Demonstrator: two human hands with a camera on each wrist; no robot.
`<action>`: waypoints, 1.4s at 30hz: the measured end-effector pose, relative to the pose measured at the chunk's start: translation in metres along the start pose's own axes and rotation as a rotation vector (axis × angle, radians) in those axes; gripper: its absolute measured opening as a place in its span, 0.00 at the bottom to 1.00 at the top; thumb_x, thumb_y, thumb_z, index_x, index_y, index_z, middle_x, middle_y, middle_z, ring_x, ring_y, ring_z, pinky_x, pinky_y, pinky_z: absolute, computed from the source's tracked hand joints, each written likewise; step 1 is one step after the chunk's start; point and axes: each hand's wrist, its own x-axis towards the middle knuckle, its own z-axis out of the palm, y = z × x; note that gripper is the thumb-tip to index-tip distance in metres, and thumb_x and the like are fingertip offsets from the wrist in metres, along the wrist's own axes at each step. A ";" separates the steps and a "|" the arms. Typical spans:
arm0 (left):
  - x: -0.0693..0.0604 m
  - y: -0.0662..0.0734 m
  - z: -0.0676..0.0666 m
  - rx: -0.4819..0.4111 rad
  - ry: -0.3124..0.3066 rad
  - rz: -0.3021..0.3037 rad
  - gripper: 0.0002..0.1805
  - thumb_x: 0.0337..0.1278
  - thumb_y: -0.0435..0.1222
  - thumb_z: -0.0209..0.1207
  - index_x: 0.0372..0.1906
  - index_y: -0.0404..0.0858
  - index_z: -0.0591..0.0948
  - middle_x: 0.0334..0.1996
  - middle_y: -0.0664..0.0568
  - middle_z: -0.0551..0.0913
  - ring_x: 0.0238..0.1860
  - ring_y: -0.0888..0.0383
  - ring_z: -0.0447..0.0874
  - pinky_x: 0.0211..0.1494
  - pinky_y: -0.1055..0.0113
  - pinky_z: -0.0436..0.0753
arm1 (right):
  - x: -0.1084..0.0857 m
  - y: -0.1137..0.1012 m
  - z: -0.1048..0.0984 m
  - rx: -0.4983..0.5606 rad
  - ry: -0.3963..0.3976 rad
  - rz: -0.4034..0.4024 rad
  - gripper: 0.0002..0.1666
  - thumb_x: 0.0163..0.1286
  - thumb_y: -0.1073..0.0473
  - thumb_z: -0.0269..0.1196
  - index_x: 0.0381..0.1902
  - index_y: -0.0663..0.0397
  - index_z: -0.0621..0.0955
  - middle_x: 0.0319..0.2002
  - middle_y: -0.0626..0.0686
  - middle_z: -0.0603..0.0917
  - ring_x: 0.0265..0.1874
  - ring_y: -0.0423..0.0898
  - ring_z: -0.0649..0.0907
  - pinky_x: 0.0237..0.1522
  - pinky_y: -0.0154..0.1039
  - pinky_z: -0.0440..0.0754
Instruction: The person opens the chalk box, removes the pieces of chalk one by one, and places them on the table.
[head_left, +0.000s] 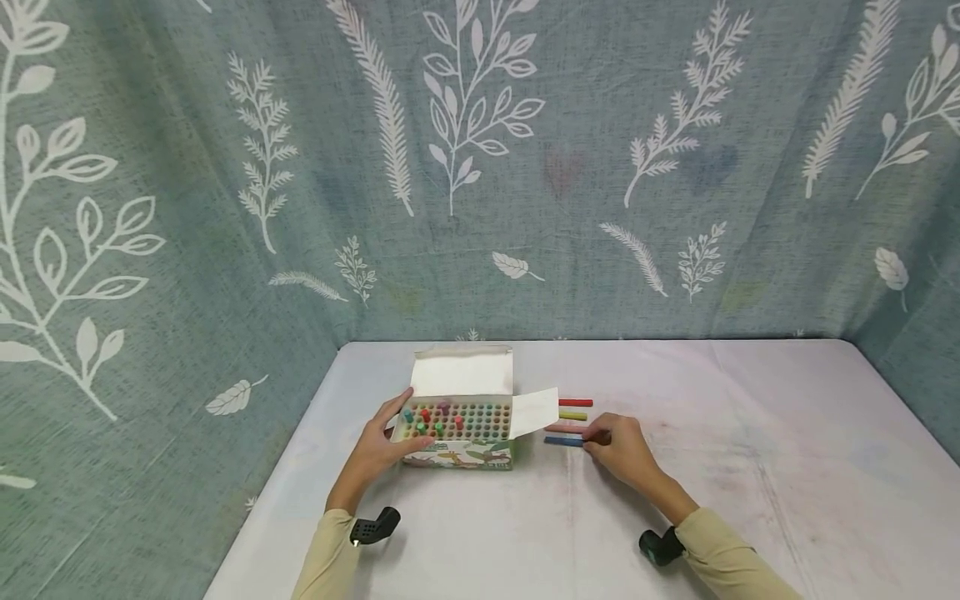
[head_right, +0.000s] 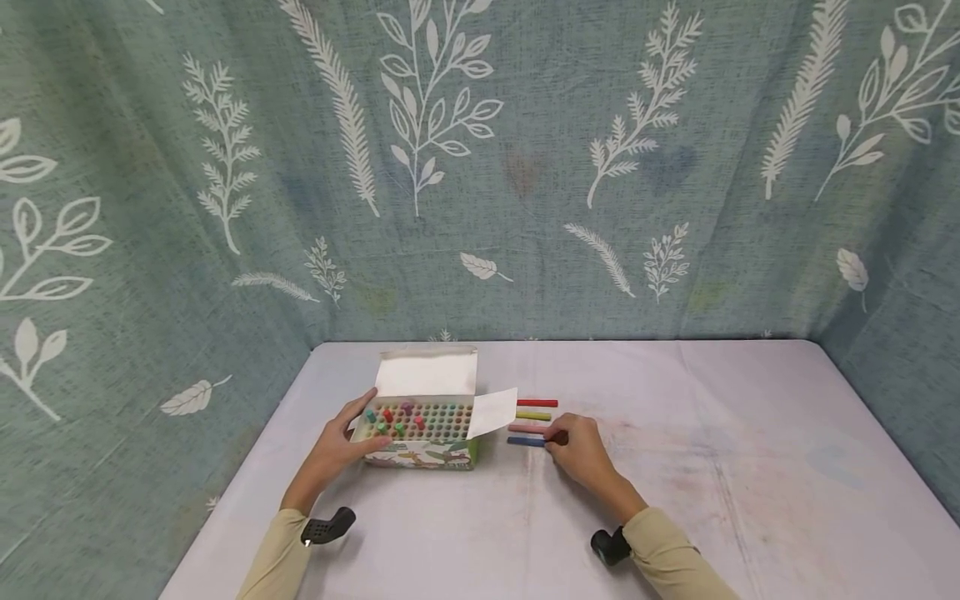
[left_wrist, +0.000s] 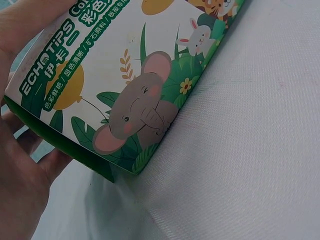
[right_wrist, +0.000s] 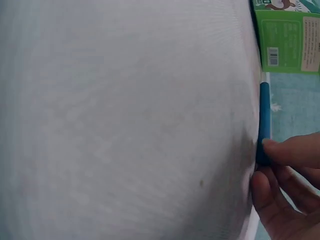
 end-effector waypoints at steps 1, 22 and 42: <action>0.001 -0.001 0.000 0.004 0.003 0.004 0.50 0.47 0.44 0.71 0.73 0.56 0.56 0.70 0.50 0.57 0.67 0.46 0.58 0.66 0.42 0.60 | 0.000 -0.001 0.000 -0.003 -0.002 -0.004 0.09 0.48 0.75 0.71 0.25 0.59 0.85 0.26 0.48 0.82 0.23 0.40 0.77 0.25 0.31 0.77; 0.002 -0.001 -0.001 0.008 0.009 0.042 0.50 0.46 0.46 0.71 0.73 0.56 0.56 0.70 0.51 0.56 0.68 0.47 0.57 0.65 0.42 0.61 | 0.029 -0.059 -0.033 -0.002 0.062 -0.220 0.09 0.51 0.73 0.70 0.31 0.57 0.84 0.29 0.49 0.83 0.26 0.44 0.80 0.23 0.35 0.77; -0.001 -0.002 -0.001 0.035 0.015 0.050 0.51 0.43 0.48 0.72 0.73 0.56 0.57 0.70 0.51 0.57 0.71 0.47 0.51 0.67 0.40 0.57 | 0.063 -0.121 -0.014 -0.017 -0.244 -0.395 0.09 0.58 0.69 0.68 0.37 0.55 0.83 0.36 0.50 0.82 0.33 0.47 0.81 0.36 0.39 0.80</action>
